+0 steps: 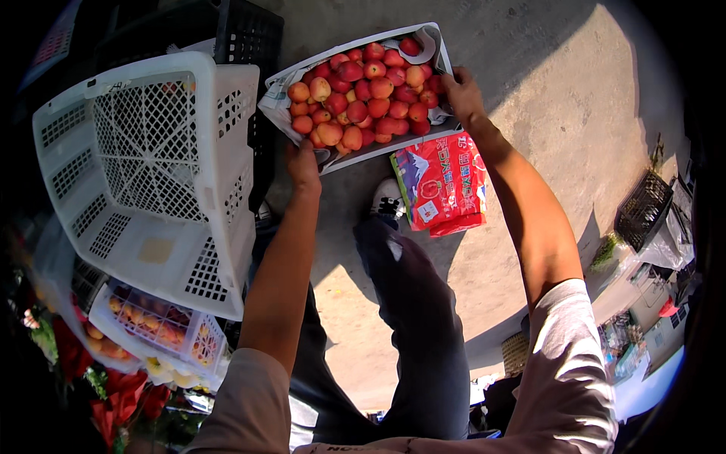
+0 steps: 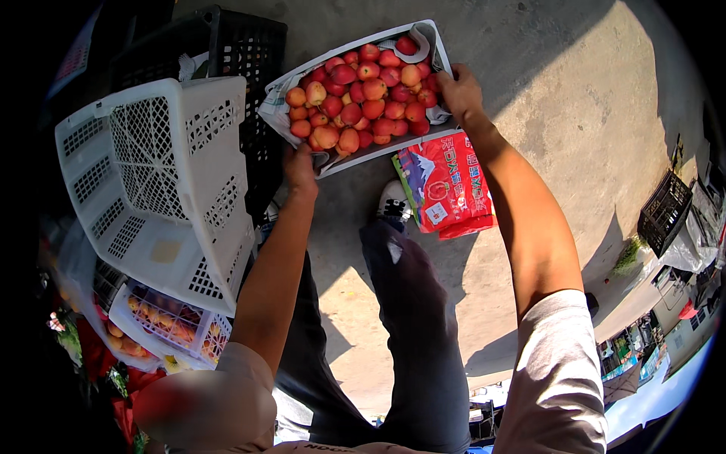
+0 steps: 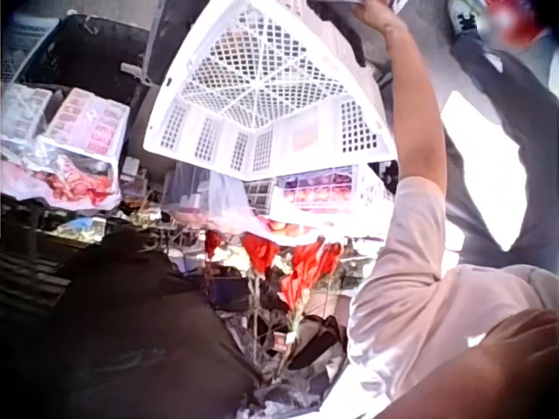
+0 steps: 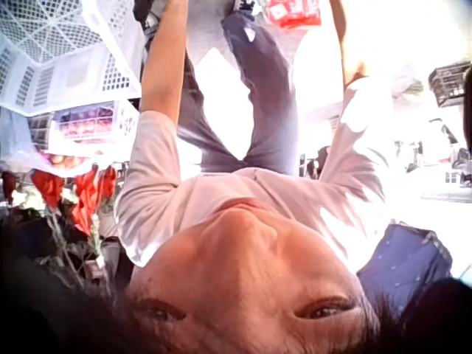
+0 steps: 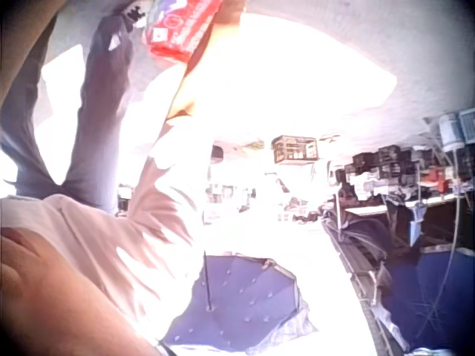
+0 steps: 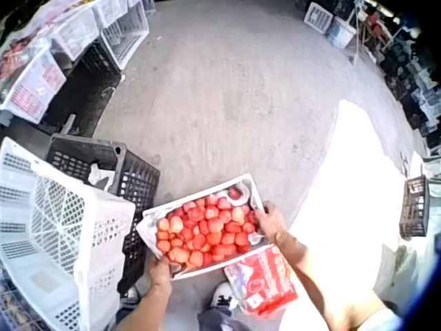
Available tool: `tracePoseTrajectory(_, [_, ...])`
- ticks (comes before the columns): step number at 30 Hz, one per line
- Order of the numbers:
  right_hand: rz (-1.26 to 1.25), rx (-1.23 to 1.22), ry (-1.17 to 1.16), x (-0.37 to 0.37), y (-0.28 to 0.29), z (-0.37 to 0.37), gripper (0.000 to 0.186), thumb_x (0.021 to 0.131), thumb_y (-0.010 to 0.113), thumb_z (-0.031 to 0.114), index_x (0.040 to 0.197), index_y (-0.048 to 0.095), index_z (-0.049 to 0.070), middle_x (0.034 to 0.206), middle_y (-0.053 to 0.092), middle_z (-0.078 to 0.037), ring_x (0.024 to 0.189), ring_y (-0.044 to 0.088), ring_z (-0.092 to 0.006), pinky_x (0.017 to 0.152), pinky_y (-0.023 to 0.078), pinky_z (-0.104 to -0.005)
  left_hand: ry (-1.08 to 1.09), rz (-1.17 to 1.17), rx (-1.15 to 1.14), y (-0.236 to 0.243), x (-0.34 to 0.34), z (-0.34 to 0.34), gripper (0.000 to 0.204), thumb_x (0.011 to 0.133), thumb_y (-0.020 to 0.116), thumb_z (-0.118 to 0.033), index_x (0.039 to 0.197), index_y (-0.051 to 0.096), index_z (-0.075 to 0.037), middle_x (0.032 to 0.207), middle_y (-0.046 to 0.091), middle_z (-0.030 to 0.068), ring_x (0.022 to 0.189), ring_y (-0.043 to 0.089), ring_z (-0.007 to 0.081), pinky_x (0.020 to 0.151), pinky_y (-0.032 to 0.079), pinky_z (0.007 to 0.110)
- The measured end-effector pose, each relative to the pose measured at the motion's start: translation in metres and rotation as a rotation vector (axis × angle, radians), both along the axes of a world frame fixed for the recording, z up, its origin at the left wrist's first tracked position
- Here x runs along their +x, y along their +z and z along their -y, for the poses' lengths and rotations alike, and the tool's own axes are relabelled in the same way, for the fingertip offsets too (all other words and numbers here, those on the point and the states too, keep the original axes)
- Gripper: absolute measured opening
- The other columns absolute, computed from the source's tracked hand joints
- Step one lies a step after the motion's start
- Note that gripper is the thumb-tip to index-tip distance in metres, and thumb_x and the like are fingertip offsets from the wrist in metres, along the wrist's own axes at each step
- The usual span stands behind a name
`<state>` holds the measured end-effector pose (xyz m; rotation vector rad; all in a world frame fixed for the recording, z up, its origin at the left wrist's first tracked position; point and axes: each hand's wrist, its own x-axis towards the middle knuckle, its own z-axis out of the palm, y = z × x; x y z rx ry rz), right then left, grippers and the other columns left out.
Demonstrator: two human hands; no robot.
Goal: The person sits on the ground and sorts apples by hand, picking them from one white crate and placing them into another. The person also moves and repositions crates of apples and other fruits during the process.
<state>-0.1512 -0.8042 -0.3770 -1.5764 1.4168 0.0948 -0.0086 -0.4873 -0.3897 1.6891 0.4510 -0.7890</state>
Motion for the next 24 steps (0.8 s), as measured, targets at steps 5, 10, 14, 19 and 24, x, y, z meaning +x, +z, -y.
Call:
tracePoseTrajectory(5, [0.214, 0.202, -0.243, -0.019, -0.024, 0.019, 0.025, 0.084, 0.055, 0.026, 0.091, 0.062, 0.003, 0.076, 0.060, -0.007, 0.069, 0.055, -0.0164, 0.062, 0.044, -0.0323, 0.123, -0.087, -0.065, 0.001, -0.004, 0.011, 0.037, 0.087, 0.054, -0.006, 0.123, 0.050, -0.002, 0.119, 0.056, 0.0108, 0.104, 0.056, 0.0216, 0.091, 0.046, 0.035])
tracePoseTrajectory(10, [0.322, 0.254, -0.316, -0.026, -0.024, 0.011, 0.013, 0.082, 0.058, 0.013, 0.092, 0.060, 0.005, 0.078, 0.056, -0.002, 0.069, 0.051, -0.0117, 0.059, 0.041, -0.0287, 0.203, -0.073, -0.003, 0.009, -0.014, 0.007, 0.033, 0.085, 0.053, -0.001, 0.118, 0.048, -0.002, 0.113, 0.056, 0.0090, 0.101, 0.055, 0.0216, 0.089, 0.047, 0.035])
tracePoseTrajectory(14, [0.323, 0.221, -0.307, -0.074, 0.054, -0.010, 0.030, 0.079, 0.058, -0.004, 0.108, 0.054, 0.003, 0.091, 0.059, -0.005, 0.076, 0.056, -0.0131, 0.067, 0.047, -0.0271, 0.171, -0.077, -0.036, 0.063, -0.051, 0.014, 0.030, 0.084, 0.052, 0.004, 0.113, 0.047, -0.002, 0.112, 0.055, 0.0086, 0.099, 0.055, 0.0202, 0.089, 0.046, 0.034])
tracePoseTrajectory(19, [0.375, 0.286, -0.165, -0.119, 0.173, -0.041, 0.045, 0.076, 0.050, -0.015, 0.116, 0.049, 0.005, 0.104, 0.058, -0.006, 0.095, 0.056, -0.0150, 0.082, 0.047, -0.0274, 0.120, -0.029, -0.099, 0.163, -0.087, -0.025, 0.027, 0.086, 0.048, 0.006, 0.112, 0.048, -0.003, 0.109, 0.055, 0.0079, 0.095, 0.055, 0.0175, 0.085, 0.047, 0.032])
tracePoseTrajectory(24, [0.297, 0.244, -0.203, -0.142, 0.359, -0.067, 0.042, 0.079, 0.053, -0.015, 0.116, 0.048, 0.005, 0.108, 0.057, -0.005, 0.098, 0.055, -0.0135, 0.088, 0.046, -0.0287, 0.148, -0.273, 0.006, 0.364, -0.093, -0.016, 0.024, 0.089, 0.048, -0.001, 0.112, 0.048, -0.005, 0.102, 0.056, 0.0092, 0.075, 0.060, 0.0160, 0.054, 0.055, 0.027])
